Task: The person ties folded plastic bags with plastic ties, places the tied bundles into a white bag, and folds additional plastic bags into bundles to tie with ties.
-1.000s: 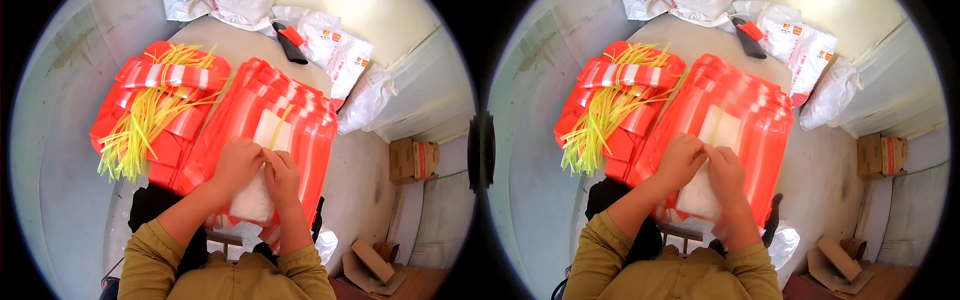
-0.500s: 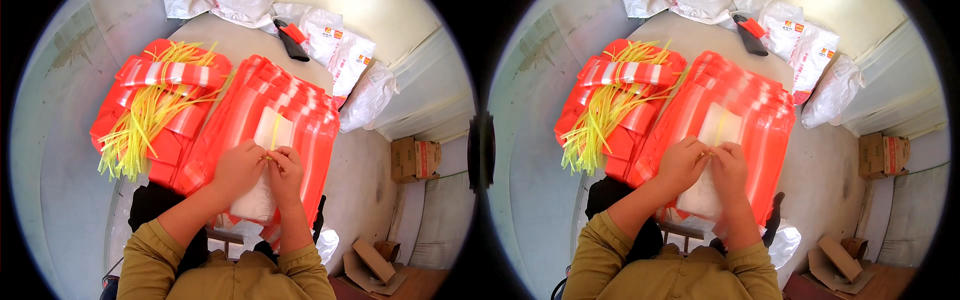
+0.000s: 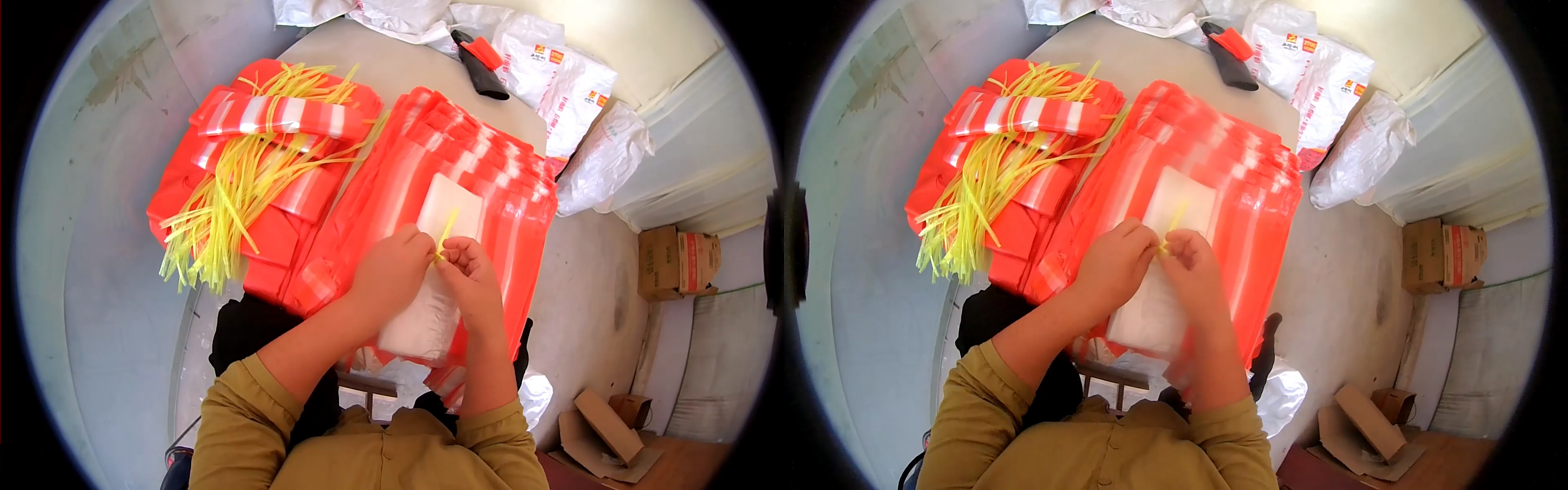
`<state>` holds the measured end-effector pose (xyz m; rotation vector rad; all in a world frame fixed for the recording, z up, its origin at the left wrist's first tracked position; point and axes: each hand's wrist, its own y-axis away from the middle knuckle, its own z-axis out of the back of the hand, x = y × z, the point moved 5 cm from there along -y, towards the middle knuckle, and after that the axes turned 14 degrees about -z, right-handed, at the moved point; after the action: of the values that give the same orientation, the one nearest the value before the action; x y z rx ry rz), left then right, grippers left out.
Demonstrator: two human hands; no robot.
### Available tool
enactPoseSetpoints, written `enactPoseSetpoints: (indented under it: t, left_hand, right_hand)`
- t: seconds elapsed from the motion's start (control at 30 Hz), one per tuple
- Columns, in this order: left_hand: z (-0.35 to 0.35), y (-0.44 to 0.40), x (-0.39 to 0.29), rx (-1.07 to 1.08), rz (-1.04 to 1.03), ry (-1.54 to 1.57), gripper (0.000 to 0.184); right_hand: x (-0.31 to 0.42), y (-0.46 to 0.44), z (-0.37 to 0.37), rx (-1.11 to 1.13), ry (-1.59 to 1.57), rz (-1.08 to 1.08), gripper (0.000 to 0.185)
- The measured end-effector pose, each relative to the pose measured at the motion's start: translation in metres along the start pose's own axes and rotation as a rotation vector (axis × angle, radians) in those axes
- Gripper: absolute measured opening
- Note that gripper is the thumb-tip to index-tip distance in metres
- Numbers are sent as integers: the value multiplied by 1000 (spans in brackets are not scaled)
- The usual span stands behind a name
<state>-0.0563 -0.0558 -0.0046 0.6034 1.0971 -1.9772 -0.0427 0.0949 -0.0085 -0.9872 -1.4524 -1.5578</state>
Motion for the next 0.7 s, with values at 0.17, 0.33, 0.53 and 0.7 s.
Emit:
enactPoseSetpoints:
  t: [0.17,0.33,0.53,0.7]
  left_hand:
    - [-1,-1,3,24,27,15,4]
    - [-1,-1,3,37,31,9,4]
    - [-1,-1,3,41,14,22,4]
    - [0,-1,5,28,30,28,3]
  right_hand:
    - [-5,1,9,50,249,37,19]
    - [9,10,-1,-138,532,363,19]
    - [17,17,-7,-212,657,591,17]
    - [9,17,-5,-219,683,568,14]
